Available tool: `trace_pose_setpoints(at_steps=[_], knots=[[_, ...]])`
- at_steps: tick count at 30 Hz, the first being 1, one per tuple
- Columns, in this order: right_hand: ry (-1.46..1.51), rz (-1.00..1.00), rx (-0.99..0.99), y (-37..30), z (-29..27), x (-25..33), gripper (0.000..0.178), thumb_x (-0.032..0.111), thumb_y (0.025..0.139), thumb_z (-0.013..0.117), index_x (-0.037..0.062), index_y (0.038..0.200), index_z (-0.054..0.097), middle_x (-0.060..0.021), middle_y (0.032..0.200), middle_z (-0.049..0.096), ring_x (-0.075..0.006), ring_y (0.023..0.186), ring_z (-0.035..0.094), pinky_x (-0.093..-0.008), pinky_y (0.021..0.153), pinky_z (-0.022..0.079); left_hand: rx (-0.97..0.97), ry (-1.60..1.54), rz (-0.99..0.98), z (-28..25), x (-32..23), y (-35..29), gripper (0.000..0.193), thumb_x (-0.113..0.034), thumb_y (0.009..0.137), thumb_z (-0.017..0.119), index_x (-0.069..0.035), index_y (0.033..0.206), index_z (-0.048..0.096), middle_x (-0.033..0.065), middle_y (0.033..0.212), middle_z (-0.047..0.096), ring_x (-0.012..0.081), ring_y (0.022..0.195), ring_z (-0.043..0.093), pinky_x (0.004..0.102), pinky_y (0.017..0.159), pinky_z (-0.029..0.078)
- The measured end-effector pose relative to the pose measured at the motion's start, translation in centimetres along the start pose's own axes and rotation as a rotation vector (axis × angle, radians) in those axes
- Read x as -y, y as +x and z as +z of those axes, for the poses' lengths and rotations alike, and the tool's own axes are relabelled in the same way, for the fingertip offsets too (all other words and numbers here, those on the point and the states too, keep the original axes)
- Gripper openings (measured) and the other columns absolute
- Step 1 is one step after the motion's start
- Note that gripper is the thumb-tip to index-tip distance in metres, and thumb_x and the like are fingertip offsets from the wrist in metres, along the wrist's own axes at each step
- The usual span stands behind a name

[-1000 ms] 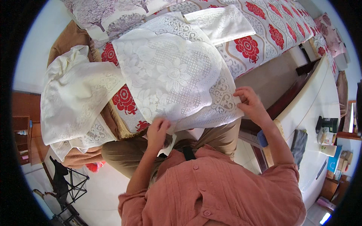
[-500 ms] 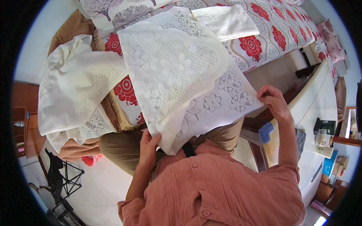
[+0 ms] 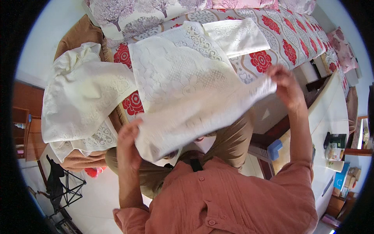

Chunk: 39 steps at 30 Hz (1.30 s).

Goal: The person sits on a bed and folds a large white patterned cloth by hand. They repeatedly unfold and refold the cloth to achieve a precise rectangular shape, smoothing the fabric with their hands throughout the process.

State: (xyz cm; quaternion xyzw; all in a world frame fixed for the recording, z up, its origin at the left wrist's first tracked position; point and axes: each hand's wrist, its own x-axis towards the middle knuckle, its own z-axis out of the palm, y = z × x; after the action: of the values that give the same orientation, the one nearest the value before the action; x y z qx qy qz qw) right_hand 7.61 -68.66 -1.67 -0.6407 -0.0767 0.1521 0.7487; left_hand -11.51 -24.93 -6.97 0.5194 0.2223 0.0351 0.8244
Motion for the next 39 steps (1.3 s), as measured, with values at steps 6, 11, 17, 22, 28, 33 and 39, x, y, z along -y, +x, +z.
trace_pose_setpoints(at_steps=[6, 11, 17, 22, 28, 33, 39], knots=[[0.096, -0.273, -0.003, 18.0, 2.9, 1.7, 0.036, 0.013, 0.091, 0.066, -0.0027, 0.122, 0.061, -0.0121, 0.116, 0.064, -0.0193, 0.11, 0.059, -0.0309, 0.1, 0.048, 0.189, -0.353, 0.179, 3.0, -7.2, 16.0, 0.042, -0.031, 0.104, 0.044, -0.006, 0.138, 0.048, 0.0156, 0.137, 0.053, 0.0289, 0.124, 0.053, 0.0447, 0.108, 0.041], [-0.251, -0.091, -0.075, 20.6, 2.5, -3.6, 0.055, 0.026, 0.094, 0.065, -0.0027, 0.137, 0.049, -0.0115, 0.13, 0.057, -0.0198, 0.116, 0.058, -0.0326, 0.103, 0.045, -0.233, 0.225, 0.374, 0.7, -3.1, 19.6, 0.049, -0.03, 0.096, 0.06, 0.0, 0.133, 0.047, 0.0132, 0.123, 0.056, 0.0226, 0.112, 0.056, 0.0366, 0.099, 0.044], [-0.693, 0.159, -0.104, 14.2, 0.7, -12.5, 0.047, 0.028, 0.088, 0.069, -0.0046, 0.12, 0.062, -0.0167, 0.11, 0.067, -0.0209, 0.102, 0.062, -0.0324, 0.09, 0.048, -0.172, 0.412, 0.196, 0.3, 4.1, 12.3, 0.044, -0.013, 0.091, 0.067, 0.004, 0.128, 0.051, 0.0103, 0.115, 0.061, 0.0164, 0.103, 0.058, 0.0302, 0.089, 0.048], [-0.682, -0.031, -0.247, 14.2, 3.1, -13.7, 0.046, 0.023, 0.085, 0.07, -0.004, 0.121, 0.06, -0.0175, 0.114, 0.065, -0.0234, 0.106, 0.061, -0.0327, 0.091, 0.047, -0.166, 0.645, 0.358, 1.3, 2.0, 14.3, 0.035, -0.01, 0.09, 0.067, 0.004, 0.119, 0.055, 0.0096, 0.104, 0.065, 0.0147, 0.094, 0.06, 0.0286, 0.084, 0.049], [-0.501, 0.006, -0.169, 10.1, 5.9, -7.2, 0.044, 0.01, 0.081, 0.07, 0.001, 0.123, 0.059, -0.0039, 0.097, 0.058, -0.0147, 0.085, 0.052, -0.028, 0.077, 0.044, -0.088, 0.504, 0.415, 1.0, -2.4, 10.0, 0.019, -0.001, 0.088, 0.062, 0.0, 0.106, 0.055, 0.0055, 0.095, 0.063, 0.0112, 0.084, 0.058, 0.0256, 0.077, 0.047], [-0.808, 0.1, 0.135, 4.3, 3.9, -9.9, 0.038, 0.015, 0.079, 0.071, 0.0039, 0.115, 0.064, -0.008, 0.09, 0.064, -0.0199, 0.083, 0.06, -0.0309, 0.075, 0.047, 0.031, 0.711, 0.13, -4.7, -1.2, 0.9, 0.039, -0.003, 0.087, 0.063, 0.0, 0.123, 0.048, 0.0059, 0.1, 0.061, 0.0122, 0.09, 0.057, 0.026, 0.08, 0.047], [-1.072, -0.159, -0.058, 8.3, 7.9, -8.7, 0.027, 0.016, 0.083, 0.069, 0.0054, 0.107, 0.066, -0.0133, 0.096, 0.07, -0.0328, 0.087, 0.068, -0.041, 0.077, 0.052, 0.028, 0.704, 0.145, -7.3, 1.9, 4.9, 0.06, -0.008, 0.09, 0.063, -0.001, 0.144, 0.038, 0.0102, 0.113, 0.062, 0.0166, 0.096, 0.058, 0.0314, 0.087, 0.048]])
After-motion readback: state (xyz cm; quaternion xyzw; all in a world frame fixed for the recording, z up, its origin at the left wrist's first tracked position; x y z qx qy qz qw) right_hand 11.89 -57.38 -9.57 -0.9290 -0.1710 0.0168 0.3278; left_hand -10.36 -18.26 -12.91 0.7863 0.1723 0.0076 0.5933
